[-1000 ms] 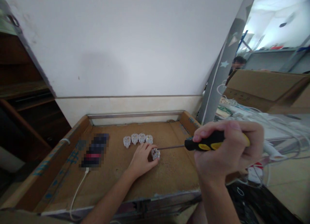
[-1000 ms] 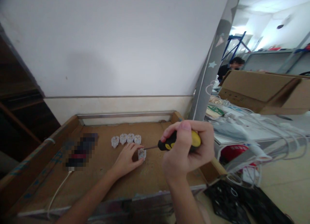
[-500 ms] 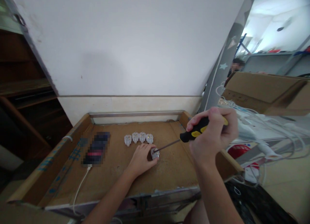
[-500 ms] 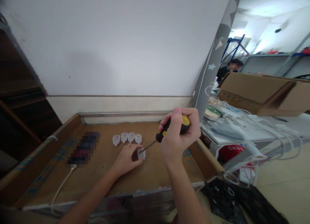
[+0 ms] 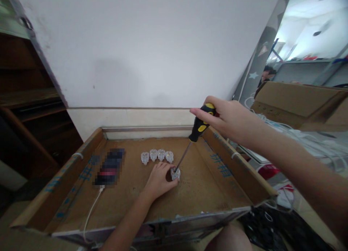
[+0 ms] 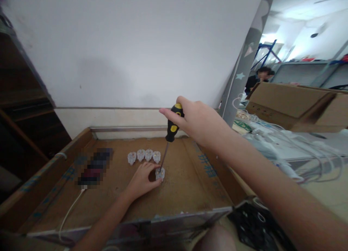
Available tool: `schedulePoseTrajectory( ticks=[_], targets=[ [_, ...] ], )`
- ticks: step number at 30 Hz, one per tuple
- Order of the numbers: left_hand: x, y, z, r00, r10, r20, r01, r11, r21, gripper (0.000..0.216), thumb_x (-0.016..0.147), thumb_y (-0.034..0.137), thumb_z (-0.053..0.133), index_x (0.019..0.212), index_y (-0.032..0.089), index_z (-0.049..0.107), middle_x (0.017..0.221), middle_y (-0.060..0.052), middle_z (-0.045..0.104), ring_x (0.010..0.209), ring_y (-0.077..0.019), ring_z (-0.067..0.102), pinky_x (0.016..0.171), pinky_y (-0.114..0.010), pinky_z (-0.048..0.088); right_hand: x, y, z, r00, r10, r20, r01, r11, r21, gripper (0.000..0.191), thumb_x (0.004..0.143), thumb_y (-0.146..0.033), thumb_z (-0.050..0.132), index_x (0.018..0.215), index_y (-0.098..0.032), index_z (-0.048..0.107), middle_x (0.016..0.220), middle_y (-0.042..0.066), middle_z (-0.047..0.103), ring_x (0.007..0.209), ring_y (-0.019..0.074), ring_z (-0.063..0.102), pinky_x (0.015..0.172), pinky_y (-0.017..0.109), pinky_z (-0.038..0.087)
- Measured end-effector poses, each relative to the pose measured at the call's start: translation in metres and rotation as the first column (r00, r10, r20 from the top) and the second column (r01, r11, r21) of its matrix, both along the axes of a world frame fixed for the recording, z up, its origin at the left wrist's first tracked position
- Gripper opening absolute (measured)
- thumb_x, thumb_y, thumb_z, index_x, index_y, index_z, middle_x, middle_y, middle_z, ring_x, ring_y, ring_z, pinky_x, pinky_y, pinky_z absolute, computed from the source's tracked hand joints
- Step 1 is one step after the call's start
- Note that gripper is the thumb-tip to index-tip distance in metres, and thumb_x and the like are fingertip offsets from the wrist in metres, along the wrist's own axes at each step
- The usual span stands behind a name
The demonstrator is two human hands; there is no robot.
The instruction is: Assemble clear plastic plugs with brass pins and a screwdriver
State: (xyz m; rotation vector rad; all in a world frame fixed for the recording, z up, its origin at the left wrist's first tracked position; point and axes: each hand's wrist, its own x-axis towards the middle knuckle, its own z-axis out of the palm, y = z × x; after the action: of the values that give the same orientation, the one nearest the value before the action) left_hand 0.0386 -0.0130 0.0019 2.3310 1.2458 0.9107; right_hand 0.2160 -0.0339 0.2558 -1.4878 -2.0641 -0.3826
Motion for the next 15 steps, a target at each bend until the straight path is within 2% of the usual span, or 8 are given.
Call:
schedulePoseTrajectory(
  ticks=[2, 4, 6, 10, 12, 13, 15],
  targets=[
    [0.001, 0.001, 0.0, 1.0, 0.002, -0.002, -0.002, 1.0, 0.004, 0.036, 0.071, 0.03, 0.066, 0.105, 0.019, 0.062, 0.102, -0.006, 0.065, 0.1, -0.0245, 0.055, 0.091, -0.041, 0.042, 0.002, -0.002, 0.01, 0.992, 0.111, 0.056, -0.103, 0.985, -0.138, 0.033, 0.081, -0.052, 0.052, 0.073, -0.021, 0.056, 0.046, -0.005, 0.044, 0.04, 0.0095, 0.037, 0.044, 0.024, 0.023],
    [0.001, 0.001, 0.0, 1.0, 0.006, 0.002, -0.006, 1.0, 0.0, 0.035, 0.07, 0.03, 0.066, 0.104, 0.02, 0.063, 0.102, -0.005, 0.065, 0.1, -0.0245, 0.055, 0.091, -0.041, 0.042, 0.0, -0.004, 0.018, 0.971, 0.224, 0.083, -0.196, 0.946, -0.258, 0.021, 0.08, -0.041, 0.053, 0.08, -0.021, 0.06, 0.049, -0.005, 0.052, 0.041, 0.0091, 0.04, 0.043, 0.023, 0.027],
    [0.001, 0.001, 0.001, 1.0, 0.01, 0.005, -0.01, 1.0, -0.005, 0.035, 0.07, 0.029, 0.066, 0.104, 0.021, 0.063, 0.101, -0.005, 0.065, 0.099, -0.0245, 0.054, 0.091, -0.041, 0.042, -0.002, -0.003, 0.025, 0.944, 0.313, 0.101, -0.265, 0.906, -0.33, 0.012, 0.076, -0.03, 0.055, 0.082, -0.022, 0.063, 0.054, -0.004, 0.057, 0.042, 0.0088, 0.043, 0.044, 0.022, 0.031],
    [0.002, 0.001, 0.001, 1.0, 0.009, 0.019, -0.009, 1.0, -0.015, 0.034, 0.07, 0.029, 0.066, 0.102, 0.02, 0.062, 0.101, -0.005, 0.065, 0.098, -0.0239, 0.055, 0.091, -0.04, 0.043, -0.006, 0.005, 0.032, 0.903, 0.411, 0.128, -0.315, 0.832, -0.457, 0.015, 0.068, -0.018, 0.056, 0.073, -0.025, 0.068, 0.066, -0.002, 0.065, 0.05, 0.0111, 0.051, 0.046, 0.023, 0.036],
    [0.002, 0.001, 0.0, 0.999, 0.016, 0.028, -0.015, 0.999, -0.034, 0.034, 0.07, 0.028, 0.065, 0.103, 0.02, 0.062, 0.101, -0.005, 0.065, 0.098, -0.0238, 0.056, 0.09, -0.04, 0.043, -0.007, 0.008, 0.031, 0.901, 0.39, 0.189, -0.275, 0.852, -0.446, 0.011, 0.069, -0.023, 0.06, 0.075, -0.026, 0.068, 0.067, 0.0, 0.065, 0.052, 0.0127, 0.053, 0.047, 0.024, 0.036],
    [0.002, 0.001, 0.0, 0.999, 0.02, 0.032, -0.019, 0.999, -0.042, 0.035, 0.069, 0.028, 0.065, 0.103, 0.02, 0.061, 0.101, -0.005, 0.065, 0.097, -0.0239, 0.056, 0.09, -0.04, 0.044, -0.007, 0.009, 0.03, 0.902, 0.361, 0.238, -0.251, 0.885, -0.392, 0.009, 0.071, -0.03, 0.062, 0.076, -0.025, 0.068, 0.066, 0.0, 0.064, 0.052, 0.0135, 0.053, 0.048, 0.025, 0.036],
    [0.002, 0.001, -0.001, 0.999, 0.024, 0.034, -0.022, 0.999, -0.05, 0.037, 0.069, 0.028, 0.066, 0.104, 0.021, 0.061, 0.101, -0.005, 0.065, 0.097, -0.0239, 0.057, 0.09, -0.04, 0.044, -0.008, 0.007, 0.027, 0.902, 0.301, 0.311, -0.229, 0.942, -0.247, 0.018, 0.075, -0.04, 0.06, 0.076, -0.023, 0.065, 0.065, 0.002, 0.063, 0.057, 0.0155, 0.054, 0.052, 0.027, 0.036]
  ],
)
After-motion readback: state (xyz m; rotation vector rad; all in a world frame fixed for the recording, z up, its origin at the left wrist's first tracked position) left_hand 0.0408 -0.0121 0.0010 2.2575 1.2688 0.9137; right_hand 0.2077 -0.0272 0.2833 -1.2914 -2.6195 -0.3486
